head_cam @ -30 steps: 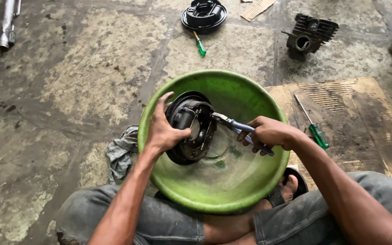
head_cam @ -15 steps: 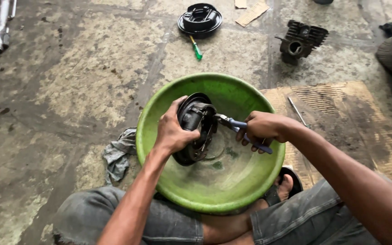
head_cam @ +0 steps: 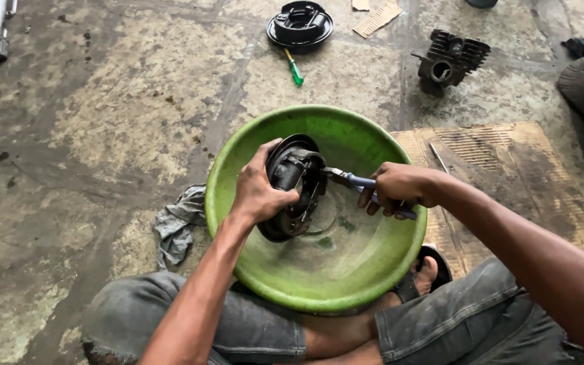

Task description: The person is repairing and assembling a drum brake component inside a green bowl on a workshop floor.

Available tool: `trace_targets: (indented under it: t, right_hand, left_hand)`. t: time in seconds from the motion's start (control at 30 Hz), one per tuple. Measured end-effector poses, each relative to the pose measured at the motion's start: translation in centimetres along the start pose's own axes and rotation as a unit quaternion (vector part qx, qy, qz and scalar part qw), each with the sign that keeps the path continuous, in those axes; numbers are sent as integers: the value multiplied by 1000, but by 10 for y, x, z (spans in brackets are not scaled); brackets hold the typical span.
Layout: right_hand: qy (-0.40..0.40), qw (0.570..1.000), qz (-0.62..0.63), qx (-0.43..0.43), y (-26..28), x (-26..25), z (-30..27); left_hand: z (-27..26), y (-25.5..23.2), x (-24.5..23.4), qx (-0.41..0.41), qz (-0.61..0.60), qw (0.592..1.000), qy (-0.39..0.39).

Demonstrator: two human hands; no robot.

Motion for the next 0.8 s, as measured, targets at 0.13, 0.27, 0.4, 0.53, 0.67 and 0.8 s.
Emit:
trace_targets:
  t: [0.13,0.27,0.4,0.53,0.67,0.8]
  right_hand:
    - [-7,1000,20,3,-6,2,5]
    - [-30,999,-31,-19,-13,-1,16]
    - [-51,996,-69,-28,-5,6,-3]
    - [-43,997,-43,-39,-13,4,8]
    - [-61,993,-102,-30,-27,2,21]
    - [-154,918,-336,-143,-23,-6,38]
  left_hand:
    - [1,3,1,-10,3,1000,13]
    - [2,-1,3,-2,-6,1000,19]
    - [2,-3,5,2,-2,1000,25]
    - [2,-1,6,-6,-2,1000,28]
    - [1,-3,6,14,3,1000,13]
    - [3,-1,5,16,12,1000,3]
Point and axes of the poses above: each hand's wrist, its own z-axis towards the middle knuckle, its own x-axis out of the palm, y = z × x, the point moved 9 cm from there along z, towards the middle knuckle, and after that the axes turned 15 degrees about z, right-handed, at the moved point
